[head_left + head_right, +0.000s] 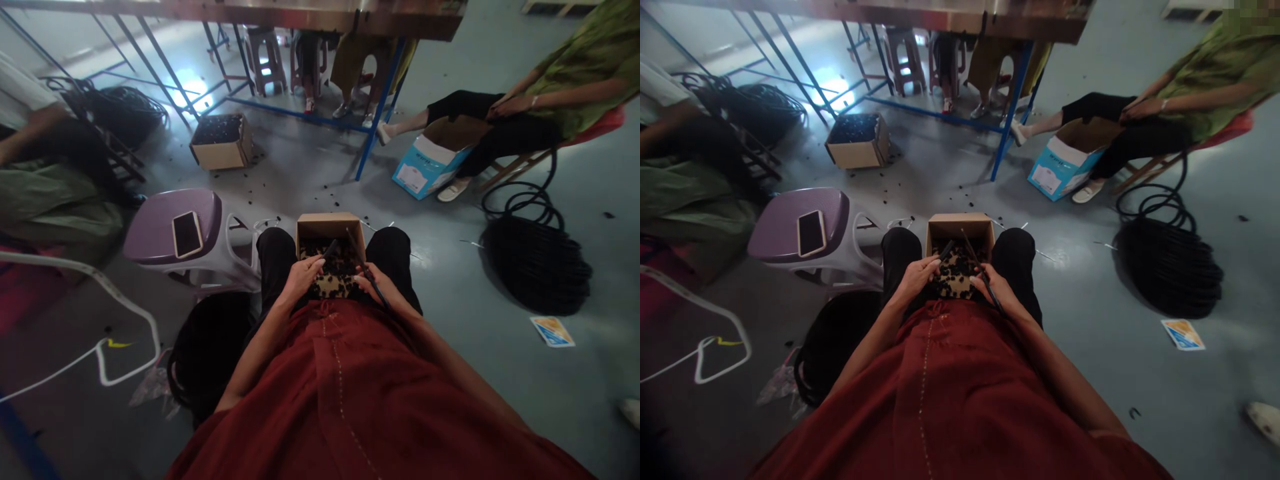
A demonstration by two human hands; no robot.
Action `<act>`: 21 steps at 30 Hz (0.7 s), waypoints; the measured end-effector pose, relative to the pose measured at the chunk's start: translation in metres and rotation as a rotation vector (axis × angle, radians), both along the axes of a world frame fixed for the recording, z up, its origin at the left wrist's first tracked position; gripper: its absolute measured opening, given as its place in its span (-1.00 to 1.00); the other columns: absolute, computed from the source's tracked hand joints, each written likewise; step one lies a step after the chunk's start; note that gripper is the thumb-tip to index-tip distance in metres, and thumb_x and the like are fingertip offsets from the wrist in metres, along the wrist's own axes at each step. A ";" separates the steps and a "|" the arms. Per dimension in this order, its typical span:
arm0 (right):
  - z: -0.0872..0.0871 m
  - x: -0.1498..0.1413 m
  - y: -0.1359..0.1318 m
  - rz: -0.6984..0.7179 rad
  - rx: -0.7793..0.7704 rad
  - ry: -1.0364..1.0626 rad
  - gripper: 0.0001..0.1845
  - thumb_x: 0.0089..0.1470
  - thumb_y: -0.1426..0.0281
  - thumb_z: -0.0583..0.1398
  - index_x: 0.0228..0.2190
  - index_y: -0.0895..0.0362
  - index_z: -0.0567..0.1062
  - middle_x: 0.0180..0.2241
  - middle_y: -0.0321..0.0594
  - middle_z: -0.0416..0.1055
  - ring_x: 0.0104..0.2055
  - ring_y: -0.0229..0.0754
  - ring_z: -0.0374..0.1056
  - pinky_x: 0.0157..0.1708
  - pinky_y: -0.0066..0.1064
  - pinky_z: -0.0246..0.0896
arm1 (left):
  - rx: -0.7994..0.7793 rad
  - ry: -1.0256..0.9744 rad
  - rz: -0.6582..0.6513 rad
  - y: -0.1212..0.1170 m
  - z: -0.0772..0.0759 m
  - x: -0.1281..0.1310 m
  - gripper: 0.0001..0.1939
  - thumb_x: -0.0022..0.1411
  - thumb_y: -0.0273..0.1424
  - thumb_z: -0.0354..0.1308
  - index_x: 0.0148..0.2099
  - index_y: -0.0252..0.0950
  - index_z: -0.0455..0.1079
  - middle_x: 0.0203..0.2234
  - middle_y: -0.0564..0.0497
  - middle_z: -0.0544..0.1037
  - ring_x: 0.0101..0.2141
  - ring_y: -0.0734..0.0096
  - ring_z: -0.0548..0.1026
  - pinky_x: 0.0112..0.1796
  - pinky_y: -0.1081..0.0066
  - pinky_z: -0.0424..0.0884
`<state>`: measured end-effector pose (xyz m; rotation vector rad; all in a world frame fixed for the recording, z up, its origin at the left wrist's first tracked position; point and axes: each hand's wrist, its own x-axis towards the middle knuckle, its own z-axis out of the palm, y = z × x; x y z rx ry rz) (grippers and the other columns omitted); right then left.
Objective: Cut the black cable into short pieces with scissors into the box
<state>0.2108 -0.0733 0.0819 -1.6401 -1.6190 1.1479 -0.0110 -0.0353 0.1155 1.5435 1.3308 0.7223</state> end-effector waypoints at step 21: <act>0.005 -0.007 -0.015 0.201 -0.051 -0.235 -0.53 0.04 0.14 0.06 -0.06 0.13 0.27 -0.24 -0.11 0.42 -0.22 -0.11 0.35 -0.27 -0.38 0.18 | 0.228 0.296 -0.080 -0.004 -0.018 0.002 -0.63 0.24 -0.26 -0.07 -0.02 -0.30 0.40 -0.20 -0.03 0.53 -0.28 0.40 0.48 -0.22 0.48 0.33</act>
